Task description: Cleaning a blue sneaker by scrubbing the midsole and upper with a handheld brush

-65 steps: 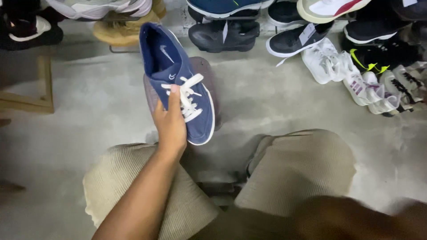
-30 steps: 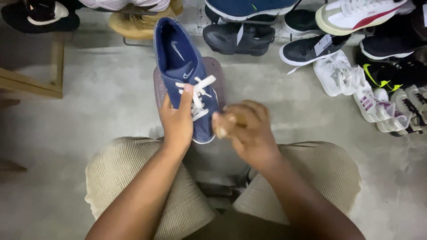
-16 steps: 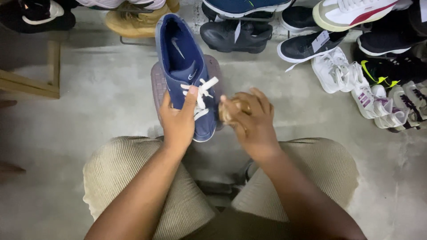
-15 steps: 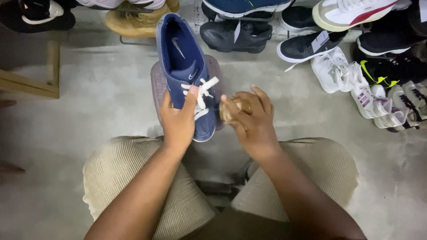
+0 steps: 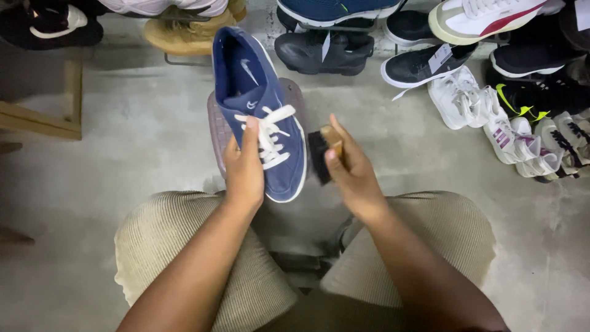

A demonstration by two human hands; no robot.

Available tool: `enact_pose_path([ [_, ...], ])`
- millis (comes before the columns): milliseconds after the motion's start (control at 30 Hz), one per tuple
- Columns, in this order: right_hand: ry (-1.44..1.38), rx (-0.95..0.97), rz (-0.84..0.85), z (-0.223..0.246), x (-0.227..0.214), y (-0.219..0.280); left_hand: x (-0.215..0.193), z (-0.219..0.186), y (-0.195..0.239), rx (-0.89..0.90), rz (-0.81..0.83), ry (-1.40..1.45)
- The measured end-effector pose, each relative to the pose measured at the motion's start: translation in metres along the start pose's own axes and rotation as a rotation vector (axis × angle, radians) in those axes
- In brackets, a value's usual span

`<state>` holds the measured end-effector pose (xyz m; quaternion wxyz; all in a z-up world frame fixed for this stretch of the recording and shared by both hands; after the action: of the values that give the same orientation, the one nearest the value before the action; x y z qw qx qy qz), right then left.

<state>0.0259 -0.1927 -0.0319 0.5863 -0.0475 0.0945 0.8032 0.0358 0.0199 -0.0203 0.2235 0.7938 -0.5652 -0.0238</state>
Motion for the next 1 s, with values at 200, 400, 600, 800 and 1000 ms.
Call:
enact_pose_path([
  [200, -0.746, 0.168, 0.143, 0.015, 0.037, 0.000, 0.018, -0.001, 0.004, -0.089, 0.120, 0.184],
  [400, -0.847, 0.175, 0.218, 0.026, 0.048, -0.002, 0.031, 0.003, 0.004, -0.238, 0.215, 0.569],
  [600, -0.687, 0.168, 0.156, 0.023, 0.030, 0.006, 0.025, 0.002, 0.012, -0.315, 0.228, 0.709],
  [800, -0.241, -0.333, -0.070, 0.010, 0.000, 0.011, 0.029, 0.005, -0.001, -0.185, 0.122, 0.417],
  [1000, 0.339, -0.691, -0.074, 0.054, 0.004, 0.024, 0.004, 0.007, -0.007, 0.131, 0.081, 0.057],
])
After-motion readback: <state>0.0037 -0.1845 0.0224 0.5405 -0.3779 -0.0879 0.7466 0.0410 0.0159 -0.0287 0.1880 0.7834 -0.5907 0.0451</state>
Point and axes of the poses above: each hand's wrist, its own y-axis away from the middle knuckle, its own x-axis out of the palm, z = x × y, the point moved 4 cm from there along -y, towards the middle knuckle, and after that the axes turned 7 degrees about z, right-handed, at the moved point
